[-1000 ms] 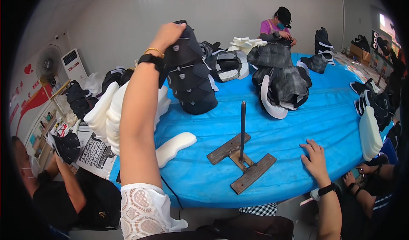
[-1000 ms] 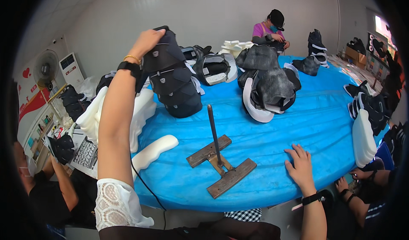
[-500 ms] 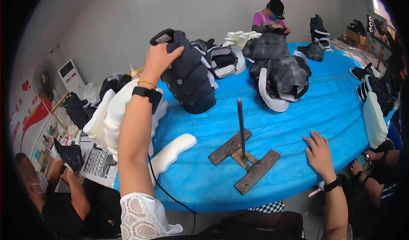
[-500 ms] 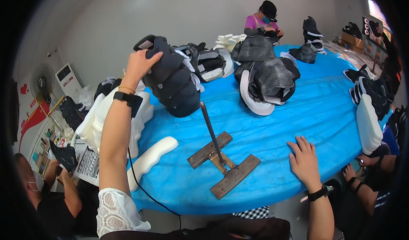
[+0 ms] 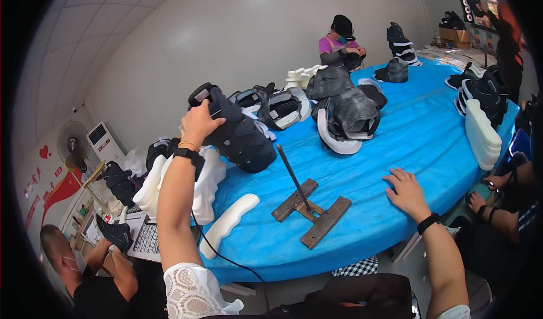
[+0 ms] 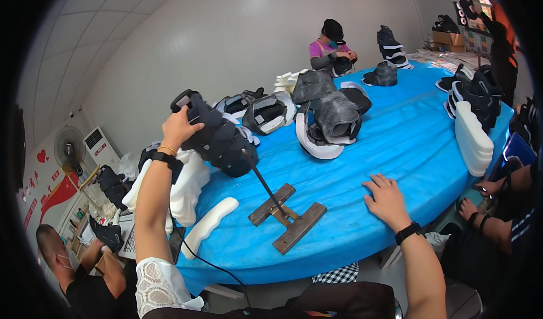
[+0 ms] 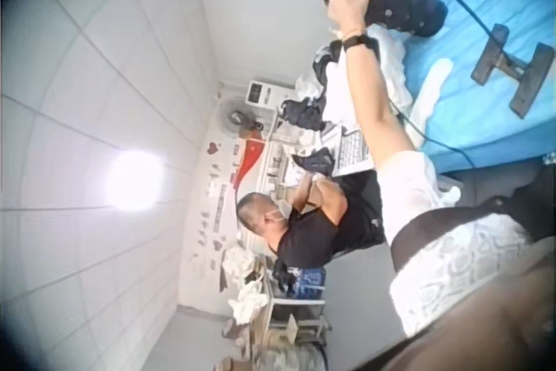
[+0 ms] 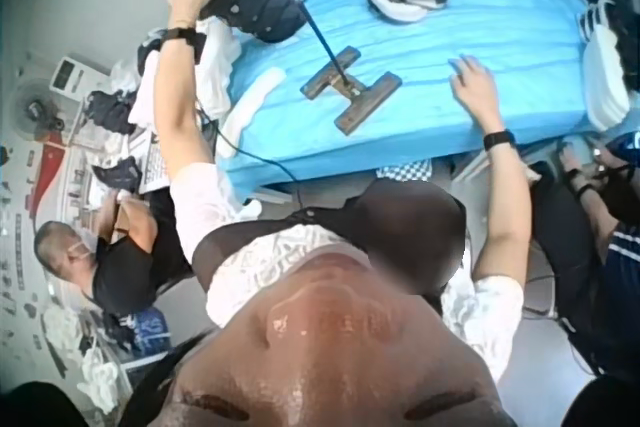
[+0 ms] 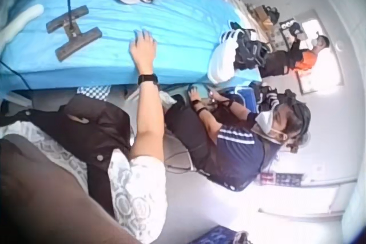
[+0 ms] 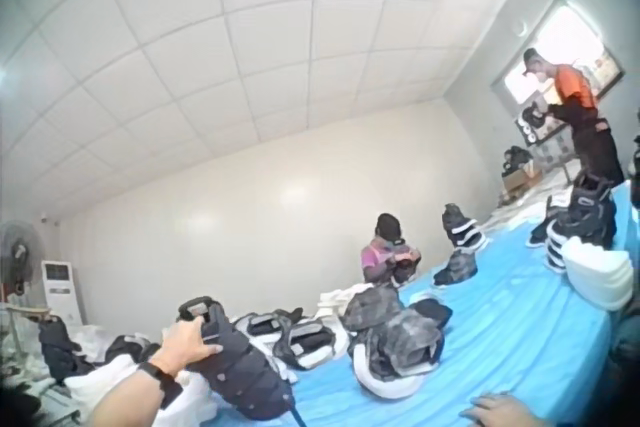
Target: Manually fitting shoe upper components and foam inserts together at an industrial workstation.
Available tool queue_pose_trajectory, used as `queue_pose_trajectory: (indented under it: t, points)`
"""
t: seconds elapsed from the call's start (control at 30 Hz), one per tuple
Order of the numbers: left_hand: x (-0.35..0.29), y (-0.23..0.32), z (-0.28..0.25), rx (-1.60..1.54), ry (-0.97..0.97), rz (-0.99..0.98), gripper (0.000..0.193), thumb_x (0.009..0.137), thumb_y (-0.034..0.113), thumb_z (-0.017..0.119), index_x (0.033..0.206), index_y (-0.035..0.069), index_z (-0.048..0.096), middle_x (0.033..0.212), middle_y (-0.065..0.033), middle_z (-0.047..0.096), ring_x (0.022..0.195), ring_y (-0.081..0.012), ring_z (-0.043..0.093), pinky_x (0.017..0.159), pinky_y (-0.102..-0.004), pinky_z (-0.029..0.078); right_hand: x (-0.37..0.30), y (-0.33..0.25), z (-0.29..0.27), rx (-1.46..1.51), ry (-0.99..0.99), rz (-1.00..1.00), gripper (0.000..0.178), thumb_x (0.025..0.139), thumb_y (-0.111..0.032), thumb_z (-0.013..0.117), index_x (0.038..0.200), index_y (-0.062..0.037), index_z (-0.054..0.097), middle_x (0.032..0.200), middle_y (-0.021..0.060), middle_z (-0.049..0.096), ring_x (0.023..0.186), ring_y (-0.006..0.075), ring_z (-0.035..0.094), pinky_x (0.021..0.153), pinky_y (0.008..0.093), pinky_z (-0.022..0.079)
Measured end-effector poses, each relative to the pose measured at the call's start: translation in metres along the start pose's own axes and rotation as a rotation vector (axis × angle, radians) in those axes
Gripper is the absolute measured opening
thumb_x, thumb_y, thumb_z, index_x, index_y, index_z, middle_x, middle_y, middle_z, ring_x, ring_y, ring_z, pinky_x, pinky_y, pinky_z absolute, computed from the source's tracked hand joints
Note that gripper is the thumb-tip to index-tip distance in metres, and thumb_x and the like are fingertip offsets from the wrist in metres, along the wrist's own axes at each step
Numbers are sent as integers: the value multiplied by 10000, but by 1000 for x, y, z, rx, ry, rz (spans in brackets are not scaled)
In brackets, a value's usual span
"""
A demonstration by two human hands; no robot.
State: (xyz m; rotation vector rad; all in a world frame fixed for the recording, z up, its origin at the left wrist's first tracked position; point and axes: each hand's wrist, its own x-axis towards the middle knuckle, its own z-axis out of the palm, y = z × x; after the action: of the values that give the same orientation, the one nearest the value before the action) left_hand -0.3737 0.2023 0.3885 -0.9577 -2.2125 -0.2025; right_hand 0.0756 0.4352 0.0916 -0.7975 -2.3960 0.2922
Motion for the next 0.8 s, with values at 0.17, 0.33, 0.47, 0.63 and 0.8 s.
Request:
queue_pose_trajectory:
  t: [0.17, 0.33, 0.47, 0.63, 0.8]
  points:
    - [8, -68, -23, -50, 0, -49, 719, 653, 460, 837, 1228, 94, 607, 1077, -157, 715, 1018, -349, 680, 877, -447, 540, 3, -2, 8, 17, 7, -13, 383, 880, -279, 609, 1233, -134, 630, 1398, 153, 538, 1360, 334, 428, 1137, 521, 290]
    - [-5, -62, 5, -237, 98, -37, 627, 719, 467, 798, 1155, 60, 604, 1002, -190, 714, 967, -370, 687, 833, -455, 536, 3, 5, 10, 16, -16, -10, 388, 872, -259, 622, 1239, -133, 625, 1400, 169, 531, 1370, 344, 412, 1143, 533, 271]
    - [4, -52, 8, -354, 179, 88, 513, 749, 439, 782, 1024, 39, 617, 802, -171, 701, 797, -339, 695, 704, -426, 523, 4, 5, 7, 65, -22, -14, 377, 865, -241, 629, 1226, -129, 631, 1402, 177, 526, 1372, 352, 404, 1145, 540, 260]
    - [20, -32, 21, -529, 177, 133, 511, 753, 404, 783, 1064, 20, 649, 747, -153, 682, 672, -279, 663, 630, -386, 496, 6, 8, 9, 86, -18, -18, 365, 863, -230, 628, 1211, -123, 635, 1398, 176, 529, 1368, 353, 409, 1144, 536, 262]
    - [38, -41, 1, -492, -109, 55, 564, 776, 417, 772, 1154, 9, 671, 966, -159, 727, 900, -265, 704, 832, -353, 528, 10, 4, 6, 58, -7, -29, 375, 847, -198, 633, 1213, -118, 624, 1393, 175, 529, 1356, 357, 421, 1126, 531, 280]
